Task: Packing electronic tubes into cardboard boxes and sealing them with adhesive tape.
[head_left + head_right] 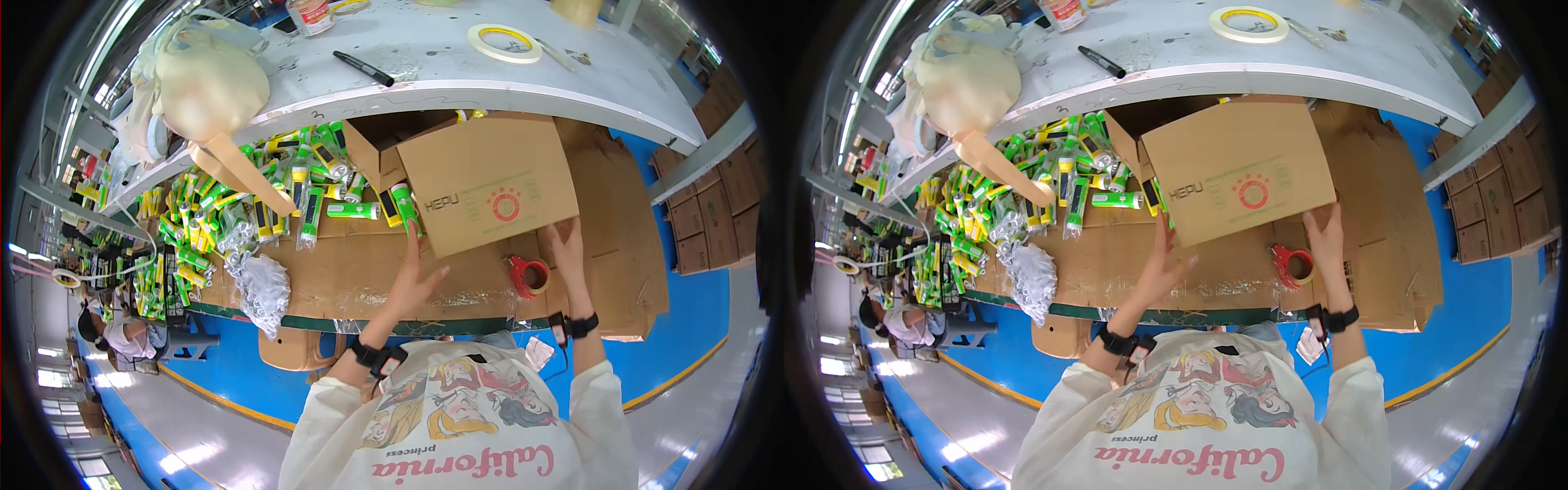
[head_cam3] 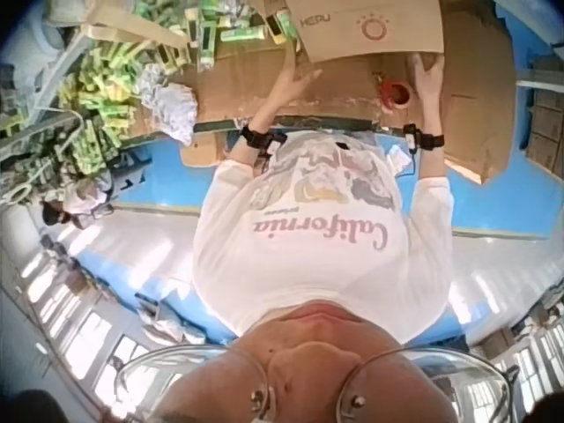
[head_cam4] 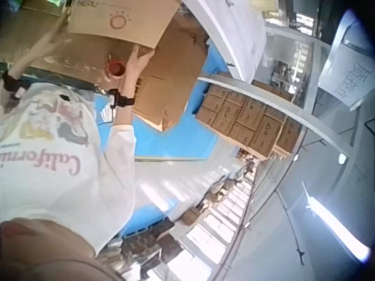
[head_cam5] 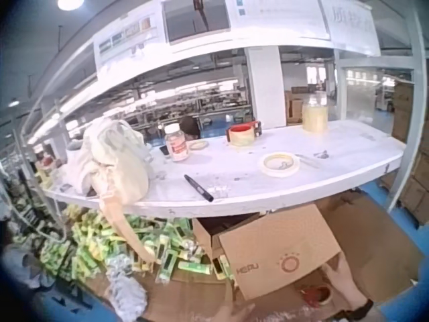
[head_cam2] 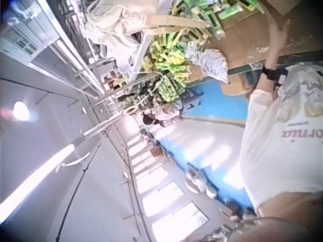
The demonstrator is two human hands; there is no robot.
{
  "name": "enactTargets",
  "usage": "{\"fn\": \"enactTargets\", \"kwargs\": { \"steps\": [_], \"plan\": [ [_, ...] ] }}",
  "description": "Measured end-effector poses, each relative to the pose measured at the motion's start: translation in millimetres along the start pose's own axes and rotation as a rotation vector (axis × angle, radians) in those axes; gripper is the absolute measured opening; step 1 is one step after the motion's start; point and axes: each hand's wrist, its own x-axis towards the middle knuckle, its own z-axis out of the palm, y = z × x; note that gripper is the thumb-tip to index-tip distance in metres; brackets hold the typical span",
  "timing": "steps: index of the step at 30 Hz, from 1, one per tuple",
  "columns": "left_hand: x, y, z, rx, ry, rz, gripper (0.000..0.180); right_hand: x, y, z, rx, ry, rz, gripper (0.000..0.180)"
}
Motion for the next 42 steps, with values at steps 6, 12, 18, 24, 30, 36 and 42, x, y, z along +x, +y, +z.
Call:
{"fn": "enactTargets", "kwargs": {
  "steps": [6,12,18,24,30,36,42],
  "plan": [
    [57,11,34,-0.523,-0.265,-0.103,0.082,19,28,-25,0.345,0.100,0.000,0.062],
    [19,-50,41,-0.413,-0.756,-0.368,0.053,-53,43,-88,-1.096,0.445,-0.269,0.072],
    [-24,-105,36,-0.305,-0.786,-0.433,0.048,-91,42,-109,-1.225,0.297,-0.120,0.075],
    [-16,-92,44,-0.272,-0.651,-0.358,0.045,-92,10,-99,-0.855,0.196,-0.277,0.047],
    [-2,-81,52,-0.371,-0.678,-0.359,0.045,-82,39,-120,-0.970,0.190,-0.260,0.025],
    [4,-49,26,-0.228,-0.481,-0.392,0.050,-139,-73,-167,-0.910,0.127,-0.174,0.015],
    [22,25,19,-0.326,-0.086,-0.148,0.062,-190,-144,-158,-0.983,-0.132,-0.414,0.038]
  ]
}}
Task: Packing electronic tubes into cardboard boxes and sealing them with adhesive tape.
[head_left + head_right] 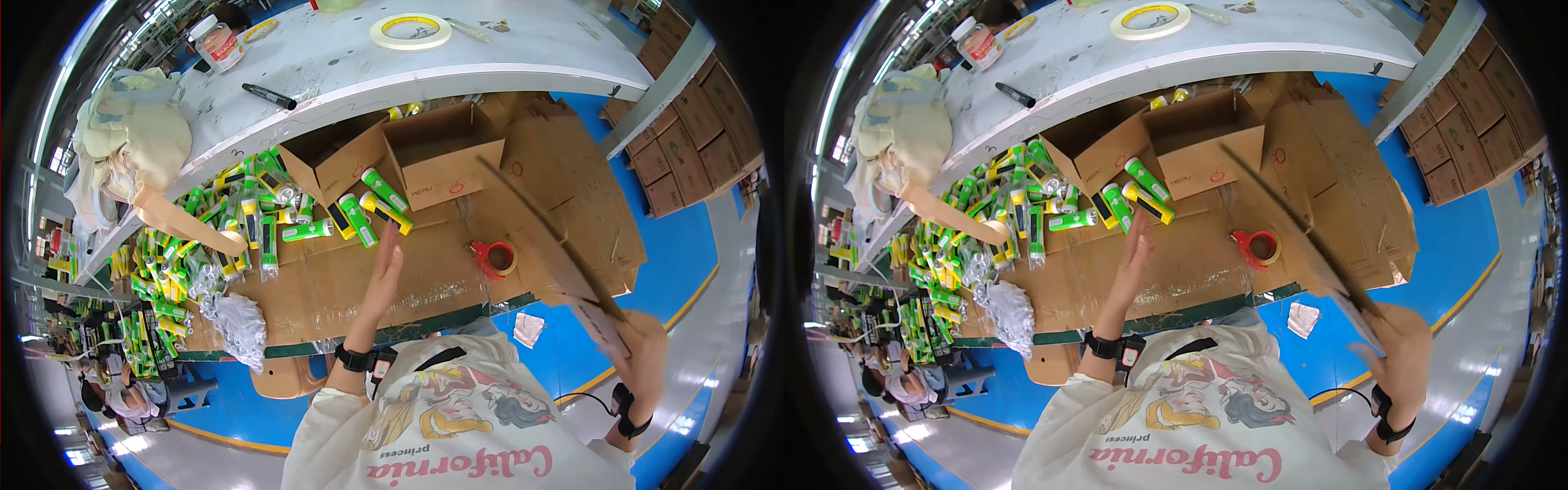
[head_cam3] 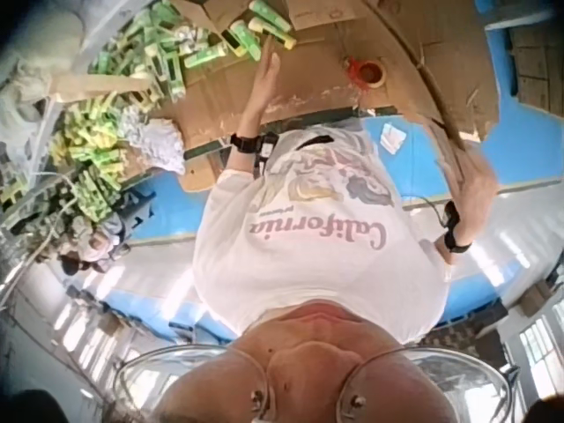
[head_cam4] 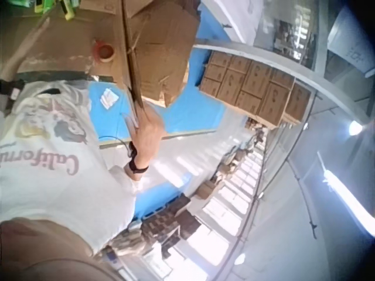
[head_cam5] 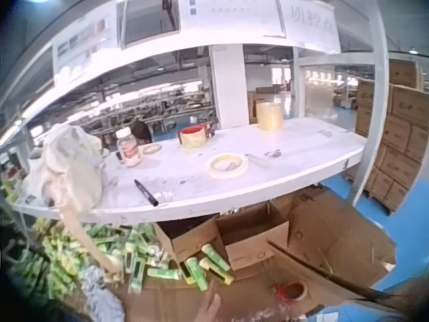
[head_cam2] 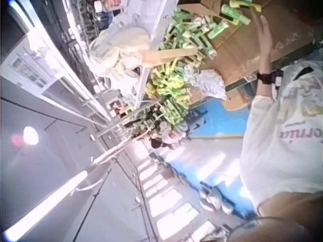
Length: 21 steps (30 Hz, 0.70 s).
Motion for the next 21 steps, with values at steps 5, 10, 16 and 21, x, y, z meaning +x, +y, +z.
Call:
{"fn": "enactTargets", "kwargs": {
  "steps": [5,10,16,21],
  "plan": [
    [9,20,1,-0.093,0.007,0.145,0.076,13,-13,32,0.284,-0.117,-0.229,0.047],
    [-33,5,-48,-0.216,0.188,0.094,0.072,42,-21,79,0.321,-0.224,0.071,0.027],
    [-130,21,-44,0.407,0.201,0.190,0.021,109,-65,131,0.351,0.042,-0.077,0.018],
    [-158,6,-66,0.071,0.169,-0.059,0.025,156,-101,185,0.455,-0.105,-0.421,0.016]
  ]
}}
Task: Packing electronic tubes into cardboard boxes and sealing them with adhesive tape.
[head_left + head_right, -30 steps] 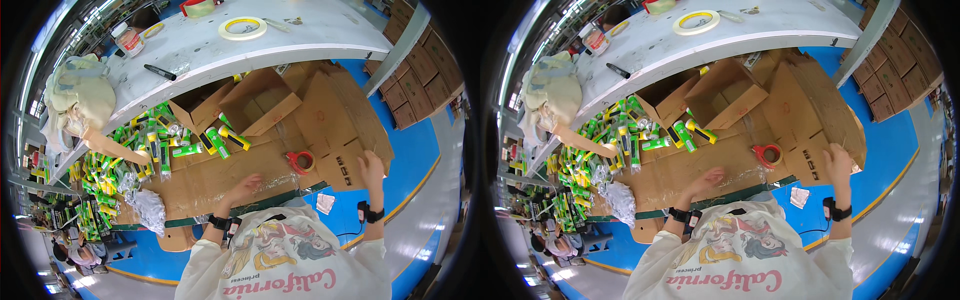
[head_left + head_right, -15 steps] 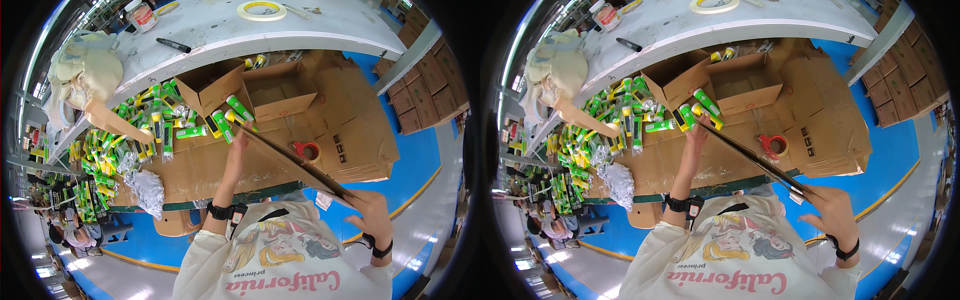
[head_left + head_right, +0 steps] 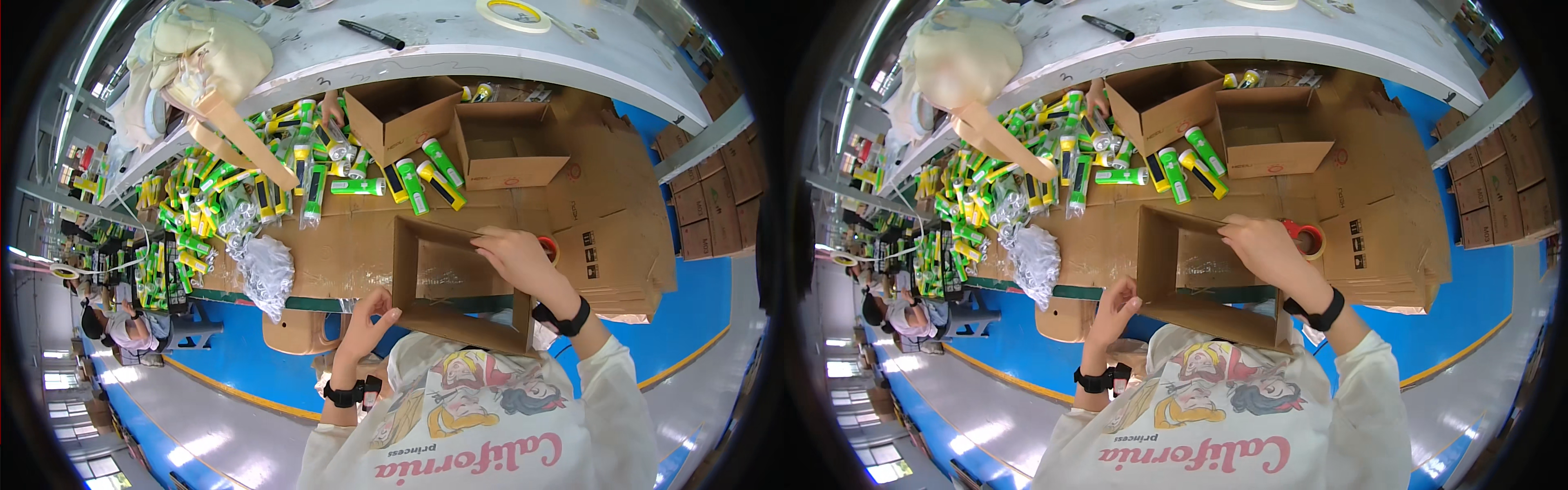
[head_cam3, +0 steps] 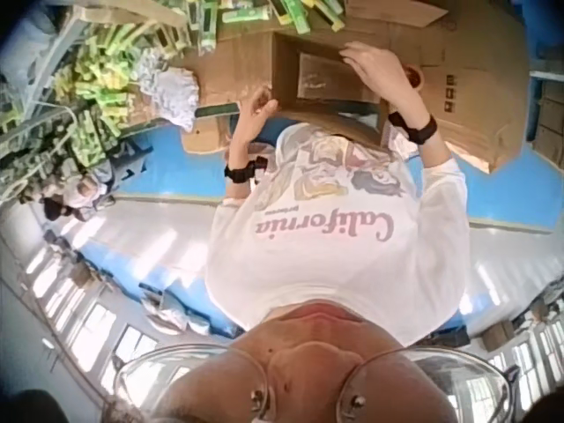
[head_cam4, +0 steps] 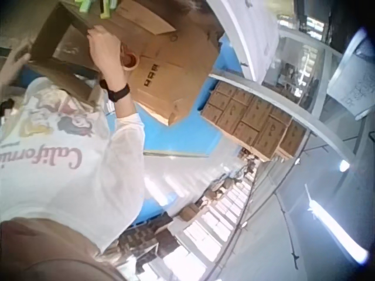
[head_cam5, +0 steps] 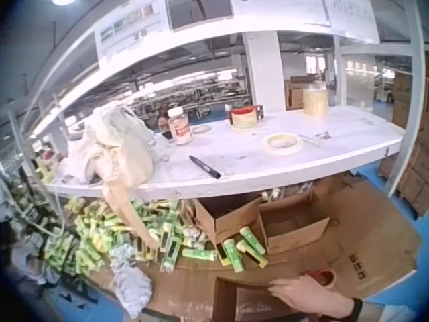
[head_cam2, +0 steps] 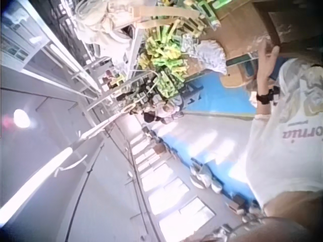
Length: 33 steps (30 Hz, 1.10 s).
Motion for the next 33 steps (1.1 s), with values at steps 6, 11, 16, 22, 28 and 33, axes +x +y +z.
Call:
{"fn": "enactTargets", "kwargs": {
  "steps": [6,11,16,22,28,33],
  "plan": [
    [31,17,10,0.633,-0.197,-0.086,0.041,37,24,31,0.003,-0.382,-0.302,0.017],
    [48,-15,35,0.587,-0.631,-0.180,0.047,27,4,-7,0.121,0.055,-0.303,0.011],
    [46,-52,19,0.005,-0.625,-0.267,0.024,-55,52,-27,0.504,-0.126,0.314,0.024],
    [55,-33,35,0.058,-0.518,-0.162,0.056,-94,53,58,1.005,-0.541,0.376,0.018],
    [71,-43,50,0.261,-0.670,0.199,0.088,-108,63,72,1.087,-0.549,0.359,0.022],
    [82,-41,69,0.137,-0.464,-0.439,0.062,-112,59,73,1.120,-0.469,0.411,0.020]
  ]
}}
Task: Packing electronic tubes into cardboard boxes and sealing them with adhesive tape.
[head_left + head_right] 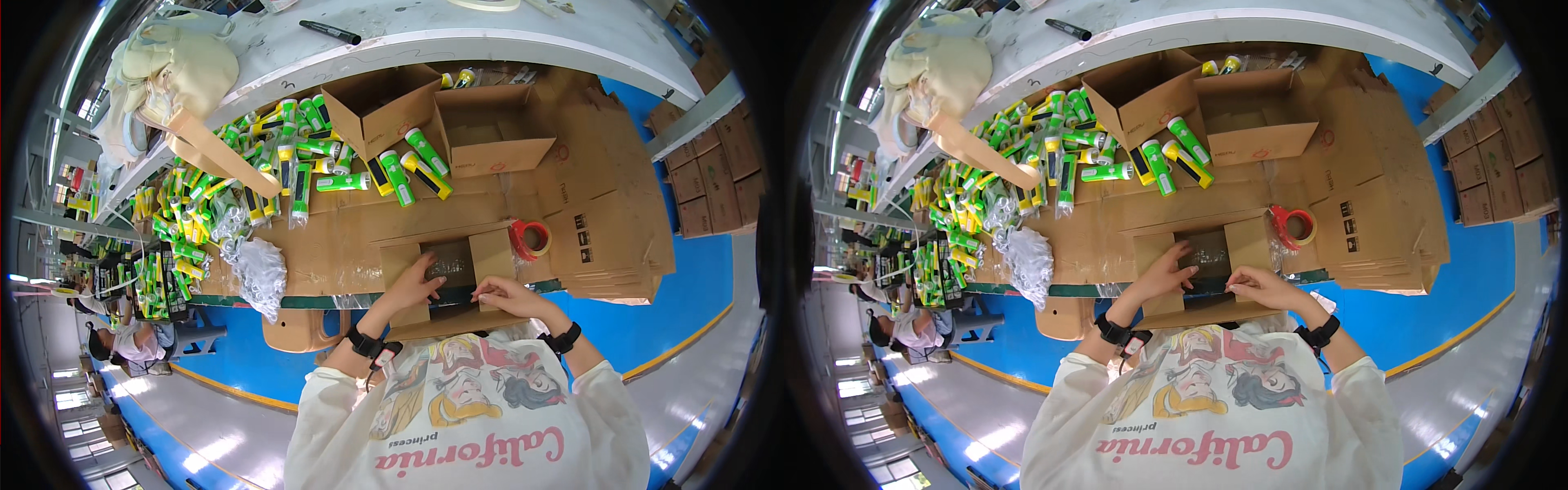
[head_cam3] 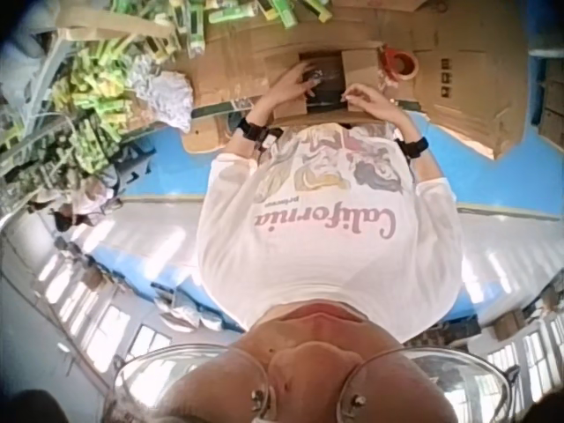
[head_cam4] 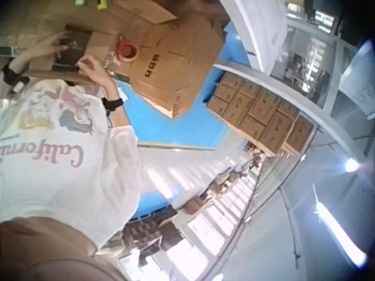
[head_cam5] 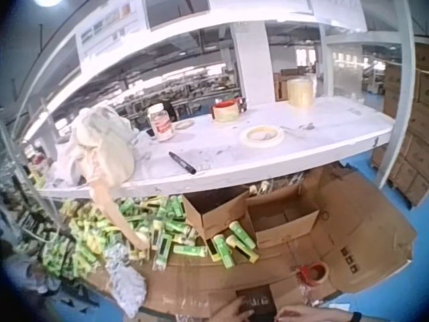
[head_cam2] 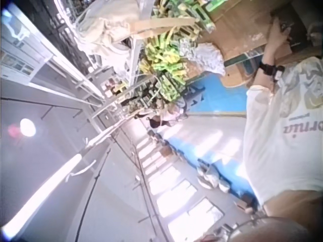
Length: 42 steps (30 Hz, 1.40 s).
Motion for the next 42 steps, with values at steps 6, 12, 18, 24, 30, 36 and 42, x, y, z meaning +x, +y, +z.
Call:
{"fn": "enactTargets", "kwargs": {
  "steps": [6,12,18,24,30,36,42],
  "plan": [
    [-19,-1,-33,0.586,0.228,0.539,0.054,-14,-2,5,-0.113,0.065,0.029,0.021],
    [-85,23,-51,0.518,-0.197,0.388,0.074,-61,-38,-10,-0.334,-0.057,-0.047,0.038],
    [-78,16,-41,0.572,0.030,0.288,0.083,-61,-48,-18,-0.261,0.256,0.223,0.061],
    [-42,28,-33,0.349,0.527,0.207,0.071,-17,-12,-32,-0.994,1.096,-0.092,0.072],
    [-8,18,-38,0.039,0.623,0.580,0.037,-6,26,-47,-0.324,0.779,0.138,0.069],
    [8,-9,-34,-0.126,0.592,0.631,0.039,-8,39,-47,-0.046,0.666,0.040,0.071],
    [4,-36,-13,0.101,0.581,0.545,0.061,-2,33,-40,-0.364,0.492,-0.134,0.079]
  ]
}}
